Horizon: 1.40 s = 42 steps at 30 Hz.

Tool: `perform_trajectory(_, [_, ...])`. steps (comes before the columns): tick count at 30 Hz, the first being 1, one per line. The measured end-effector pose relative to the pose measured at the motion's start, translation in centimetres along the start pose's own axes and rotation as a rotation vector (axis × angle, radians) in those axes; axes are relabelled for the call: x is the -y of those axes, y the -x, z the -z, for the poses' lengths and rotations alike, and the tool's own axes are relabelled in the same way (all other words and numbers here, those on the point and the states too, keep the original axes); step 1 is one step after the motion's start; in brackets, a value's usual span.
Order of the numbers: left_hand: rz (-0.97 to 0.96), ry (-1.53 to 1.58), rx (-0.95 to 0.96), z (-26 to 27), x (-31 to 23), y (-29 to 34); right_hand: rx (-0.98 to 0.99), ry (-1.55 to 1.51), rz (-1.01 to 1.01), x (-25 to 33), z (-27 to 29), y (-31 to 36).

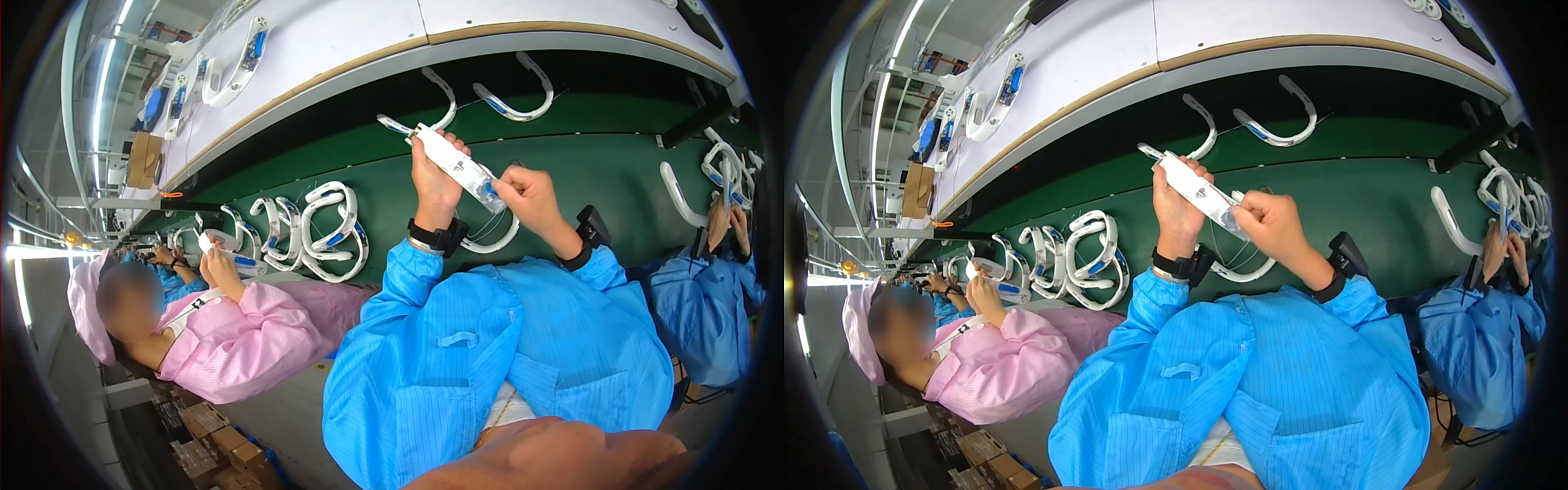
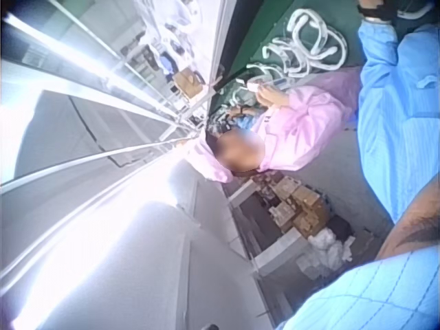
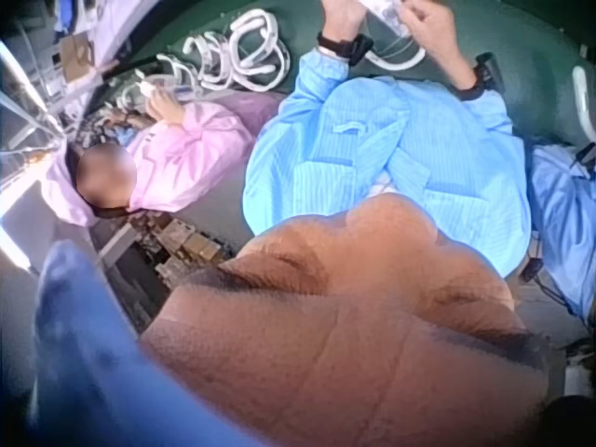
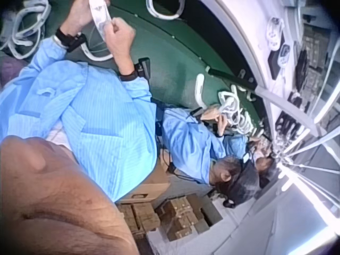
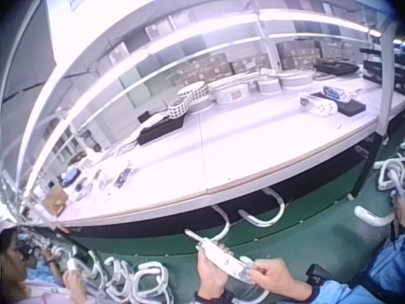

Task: Assembling the components of a white plastic electronic device, likely a neck massager.

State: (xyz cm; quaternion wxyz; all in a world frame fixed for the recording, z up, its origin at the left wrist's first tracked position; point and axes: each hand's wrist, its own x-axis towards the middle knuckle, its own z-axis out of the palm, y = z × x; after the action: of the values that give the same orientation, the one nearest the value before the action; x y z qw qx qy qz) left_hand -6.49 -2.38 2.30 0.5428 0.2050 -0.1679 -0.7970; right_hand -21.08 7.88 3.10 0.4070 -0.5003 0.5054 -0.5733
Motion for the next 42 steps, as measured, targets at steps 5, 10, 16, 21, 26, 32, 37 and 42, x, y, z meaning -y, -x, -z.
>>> perform_trajectory(5, [0.023, 0.117, 0.042, -0.2, -0.3, 0.3, -0.025, 0.097, 0.059, -1.0, -1.0, -0.1])
perform_trajectory(10, [0.034, 0.124, 0.037, -0.2, -0.4, 0.5, -0.022, 0.152, 0.129, -1.6, -1.1, -0.4])
perform_trajectory(16, [0.034, 0.133, 0.065, 0.1, -0.3, 0.4, -0.035, 0.24, 0.124, -2.1, -1.2, -0.4])
perform_trajectory(21, [0.045, 0.144, 0.042, 0.4, -0.1, 0.4, -0.105, 0.422, 0.227, -1.7, -1.5, -0.3])
perform_trajectory(26, [0.046, 0.132, 0.041, 0.5, 0.1, 0.6, -0.113, 0.439, 0.181, -1.1, -1.5, -0.3])
perform_trajectory(32, [0.061, 0.139, 0.015, 0.5, 0.0, 0.9, -0.024, 0.4, 0.208, -1.5, -1.4, -0.2])
perform_trajectory(37, [0.042, 0.105, -0.013, 0.3, 0.4, 1.0, -0.06, 0.519, 0.237, -1.4, -1.7, -0.3])
perform_trajectory(42, [-0.097, -0.169, -0.028, 0.7, 1.8, 1.5, -0.062, 0.524, 0.221, -0.8, -2.6, -1.6])
